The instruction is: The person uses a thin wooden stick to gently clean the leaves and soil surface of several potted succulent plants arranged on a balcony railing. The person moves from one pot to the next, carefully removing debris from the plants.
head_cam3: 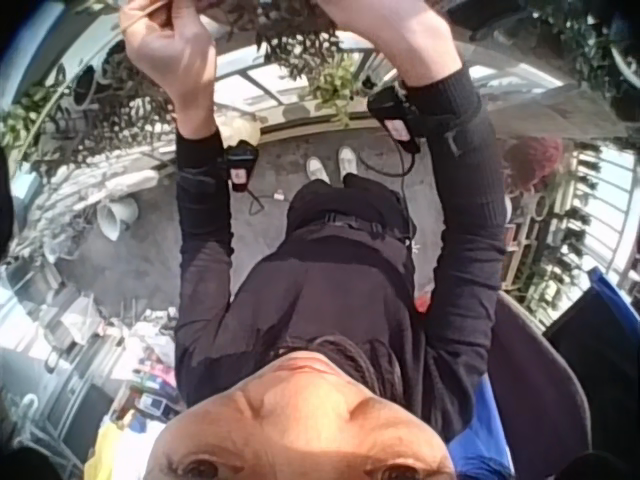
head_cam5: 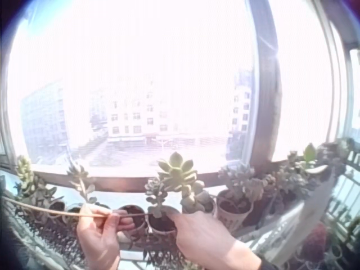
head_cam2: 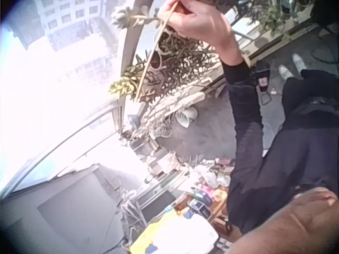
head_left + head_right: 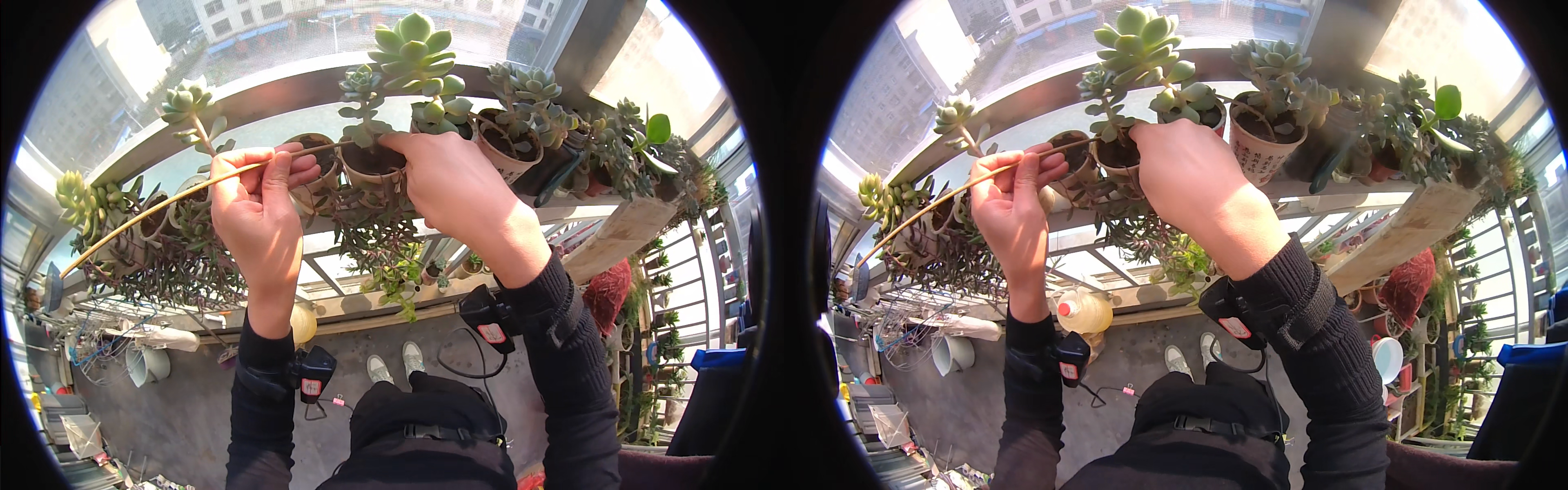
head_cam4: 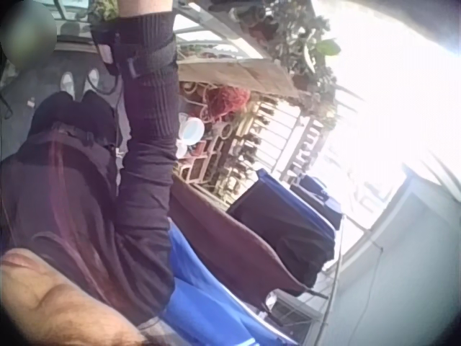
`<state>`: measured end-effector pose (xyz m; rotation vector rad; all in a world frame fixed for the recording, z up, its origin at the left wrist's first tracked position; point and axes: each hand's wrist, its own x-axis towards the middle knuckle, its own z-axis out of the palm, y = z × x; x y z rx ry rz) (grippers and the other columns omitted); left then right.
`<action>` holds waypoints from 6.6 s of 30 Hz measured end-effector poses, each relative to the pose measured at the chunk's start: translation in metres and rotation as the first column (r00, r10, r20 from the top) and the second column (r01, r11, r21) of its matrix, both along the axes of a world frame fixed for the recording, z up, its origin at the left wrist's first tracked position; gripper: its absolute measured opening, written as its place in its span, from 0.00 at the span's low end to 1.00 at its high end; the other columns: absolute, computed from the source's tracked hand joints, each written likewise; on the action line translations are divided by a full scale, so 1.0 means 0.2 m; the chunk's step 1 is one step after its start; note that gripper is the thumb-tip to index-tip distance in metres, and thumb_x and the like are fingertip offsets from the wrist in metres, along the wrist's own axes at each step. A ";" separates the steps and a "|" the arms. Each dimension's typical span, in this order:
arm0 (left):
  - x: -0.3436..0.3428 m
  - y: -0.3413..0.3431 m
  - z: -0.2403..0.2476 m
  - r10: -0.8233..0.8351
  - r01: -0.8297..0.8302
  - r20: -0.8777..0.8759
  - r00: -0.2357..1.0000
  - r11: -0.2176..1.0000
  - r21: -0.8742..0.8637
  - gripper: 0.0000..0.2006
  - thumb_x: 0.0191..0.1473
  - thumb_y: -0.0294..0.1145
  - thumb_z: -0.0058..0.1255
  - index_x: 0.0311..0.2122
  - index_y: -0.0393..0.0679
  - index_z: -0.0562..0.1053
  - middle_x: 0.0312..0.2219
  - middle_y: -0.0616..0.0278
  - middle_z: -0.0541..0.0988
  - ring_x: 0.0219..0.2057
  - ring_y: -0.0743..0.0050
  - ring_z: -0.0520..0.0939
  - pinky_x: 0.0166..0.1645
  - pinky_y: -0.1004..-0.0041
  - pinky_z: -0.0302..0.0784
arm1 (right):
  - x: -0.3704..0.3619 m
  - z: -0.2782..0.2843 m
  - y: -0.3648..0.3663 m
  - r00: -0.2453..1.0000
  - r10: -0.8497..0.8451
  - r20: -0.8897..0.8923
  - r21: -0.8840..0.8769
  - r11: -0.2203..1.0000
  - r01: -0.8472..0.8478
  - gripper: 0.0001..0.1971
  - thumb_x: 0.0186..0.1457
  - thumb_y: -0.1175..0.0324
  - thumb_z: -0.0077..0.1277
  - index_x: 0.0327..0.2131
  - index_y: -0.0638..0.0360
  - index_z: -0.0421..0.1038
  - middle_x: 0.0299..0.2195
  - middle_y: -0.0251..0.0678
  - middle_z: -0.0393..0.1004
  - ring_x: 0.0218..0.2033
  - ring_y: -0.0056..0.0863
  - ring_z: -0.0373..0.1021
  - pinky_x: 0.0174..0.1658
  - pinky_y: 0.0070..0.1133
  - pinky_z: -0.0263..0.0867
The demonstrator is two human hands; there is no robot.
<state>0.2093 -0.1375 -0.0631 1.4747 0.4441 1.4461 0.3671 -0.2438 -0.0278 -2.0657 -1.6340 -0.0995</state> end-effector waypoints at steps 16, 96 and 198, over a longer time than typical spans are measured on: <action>-0.01 -0.06 0.01 0.003 0.000 -0.033 0.999 0.996 0.086 0.05 0.64 0.20 0.48 0.40 0.35 0.65 0.38 0.44 0.81 0.36 0.64 0.86 0.44 0.68 0.85 | -0.09 0.08 0.05 0.925 -0.150 0.349 -0.097 0.976 0.195 0.05 0.52 0.74 0.54 0.30 0.55 0.80 0.26 0.43 0.79 0.33 0.40 0.79 0.36 0.31 0.75; -0.06 -0.05 0.11 0.231 -0.109 -0.226 0.946 0.886 0.450 0.04 0.62 0.18 0.51 0.38 0.37 0.68 0.33 0.53 0.83 0.32 0.72 0.85 0.38 0.75 0.82 | -0.19 -0.09 -0.07 0.990 -0.142 -0.008 0.423 0.896 0.132 0.11 0.47 0.70 0.65 0.36 0.58 0.78 0.32 0.36 0.73 0.37 0.39 0.72 0.40 0.31 0.69; 0.11 -0.14 0.12 0.296 0.036 -0.337 0.894 0.701 0.712 0.03 0.62 0.16 0.48 0.37 0.35 0.67 0.34 0.48 0.82 0.31 0.67 0.87 0.36 0.73 0.83 | -0.30 -0.43 0.09 0.843 0.036 -0.536 0.730 0.520 0.442 0.18 0.45 0.77 0.69 0.38 0.62 0.71 0.35 0.37 0.79 0.36 0.26 0.77 0.41 0.21 0.73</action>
